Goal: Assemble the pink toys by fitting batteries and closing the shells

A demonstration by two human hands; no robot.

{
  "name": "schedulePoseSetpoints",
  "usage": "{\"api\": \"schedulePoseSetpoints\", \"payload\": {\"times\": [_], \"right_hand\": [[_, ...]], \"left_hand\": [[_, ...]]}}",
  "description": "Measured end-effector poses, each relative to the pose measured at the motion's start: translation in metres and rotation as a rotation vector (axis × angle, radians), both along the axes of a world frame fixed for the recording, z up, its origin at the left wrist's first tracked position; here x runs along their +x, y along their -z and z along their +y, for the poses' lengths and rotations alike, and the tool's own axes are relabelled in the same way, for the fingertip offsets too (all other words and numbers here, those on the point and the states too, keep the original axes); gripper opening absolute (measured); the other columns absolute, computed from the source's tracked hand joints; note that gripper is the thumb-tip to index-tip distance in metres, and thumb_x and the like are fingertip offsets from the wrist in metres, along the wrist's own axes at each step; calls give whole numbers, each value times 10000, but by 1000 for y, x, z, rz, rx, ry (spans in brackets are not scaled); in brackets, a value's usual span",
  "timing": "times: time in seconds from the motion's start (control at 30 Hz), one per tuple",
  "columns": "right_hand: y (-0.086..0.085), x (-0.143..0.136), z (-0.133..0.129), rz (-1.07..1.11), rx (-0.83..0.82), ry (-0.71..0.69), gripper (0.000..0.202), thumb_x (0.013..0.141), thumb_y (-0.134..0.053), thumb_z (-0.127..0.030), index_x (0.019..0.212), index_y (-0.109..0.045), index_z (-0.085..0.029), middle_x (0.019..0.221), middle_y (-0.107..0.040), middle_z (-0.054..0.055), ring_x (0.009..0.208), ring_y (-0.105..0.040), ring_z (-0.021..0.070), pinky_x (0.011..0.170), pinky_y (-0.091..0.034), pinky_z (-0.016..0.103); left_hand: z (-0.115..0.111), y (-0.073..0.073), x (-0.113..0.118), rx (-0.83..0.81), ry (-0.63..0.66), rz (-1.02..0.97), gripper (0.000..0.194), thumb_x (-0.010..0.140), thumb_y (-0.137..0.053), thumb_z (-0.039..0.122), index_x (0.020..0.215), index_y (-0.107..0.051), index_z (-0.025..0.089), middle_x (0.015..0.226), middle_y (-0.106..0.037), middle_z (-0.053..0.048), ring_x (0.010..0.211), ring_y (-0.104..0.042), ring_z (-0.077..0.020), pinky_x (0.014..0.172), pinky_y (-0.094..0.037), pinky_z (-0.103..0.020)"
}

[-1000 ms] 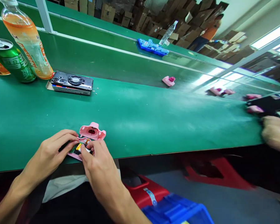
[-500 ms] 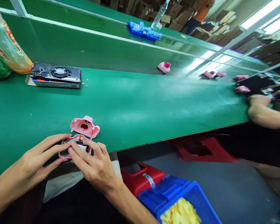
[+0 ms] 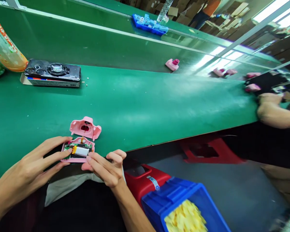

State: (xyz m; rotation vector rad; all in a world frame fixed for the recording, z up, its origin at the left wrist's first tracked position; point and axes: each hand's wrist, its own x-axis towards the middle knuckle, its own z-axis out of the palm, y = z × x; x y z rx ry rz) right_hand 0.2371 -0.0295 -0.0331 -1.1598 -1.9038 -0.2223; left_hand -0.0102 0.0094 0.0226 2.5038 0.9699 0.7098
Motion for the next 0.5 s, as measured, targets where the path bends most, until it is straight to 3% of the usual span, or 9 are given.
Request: {"api": "schedulePoseSetpoints", "payload": {"times": [0.1, 0.13, 0.2, 0.27, 0.33, 0.4, 0.5], "right_hand": [[-33, 13, 26, 274, 176, 97, 371, 1078, -492, -426, 891, -770, -267, 773, -787, 25, 708, -603, 209, 631, -443, 356], [-50, 15, 43, 322, 103, 116, 448, 1094, -440, -430, 851, -769, -247, 743, -772, 33, 671, -614, 193, 623, -445, 345], [-86, 14, 86, 280, -295, 71, 603, 1091, -390, -512, 723, -753, -202, 627, -705, 31, 537, -581, 146, 588, -438, 316], [-116, 5, 134, 14, -847, -94, 738, 1036, -391, -672, 586, -705, -178, 513, -613, 26, 473, -545, 132, 587, -434, 309], [-134, -12, 173, -295, -1261, -218, 723, 962, -498, -738, 561, -689, -168, 475, -565, 23, 447, -507, 136, 576, -427, 318], [-143, -33, 196, -534, -1504, -228, 653, 855, -670, -736, 553, -682, -158, 475, -549, 20, 429, -452, 121, 541, -394, 313], [-149, -59, 203, -795, -1650, -240, 593, 787, -781, -679, 551, -676, -145, 523, -568, 17, 447, -422, 88, 515, -346, 277]], "left_hand": [[0, 1, 1, 1, -8, 0, 289, 1016, -566, 191, 1303, -552, 219, 1496, -516, -103, 1356, -527, -240, 1096, -504, -379], [1, 0, 2, 8, -15, 3, 274, 1014, -569, 199, 1287, -557, 218, 1499, -513, -109, 1356, -527, -248, 1093, -510, -394], [1, -1, 3, 27, -23, 20, 256, 1009, -576, 215, 1264, -565, 214, 1513, -501, -122, 1359, -523, -268, 1087, -519, -426], [1, -3, 4, 49, -22, 55, 255, 1008, -578, 241, 1262, -569, 216, 1510, -506, -131, 1355, -523, -288, 1075, -530, -460], [0, -4, 5, 63, -21, 96, 265, 1013, -575, 275, 1272, -573, 222, 1483, -531, -133, 1337, -535, -301, 1056, -541, -486], [0, -5, 6, 76, -23, 114, 255, 1017, -571, 292, 1262, -582, 223, 1442, -557, -136, 1313, -553, -302, 1040, -551, -494], [0, -4, 7, 102, -20, 90, 223, 1020, -562, 278, 1232, -600, 215, 1399, -581, -147, 1286, -580, -299, 1027, -557, -486]]}}
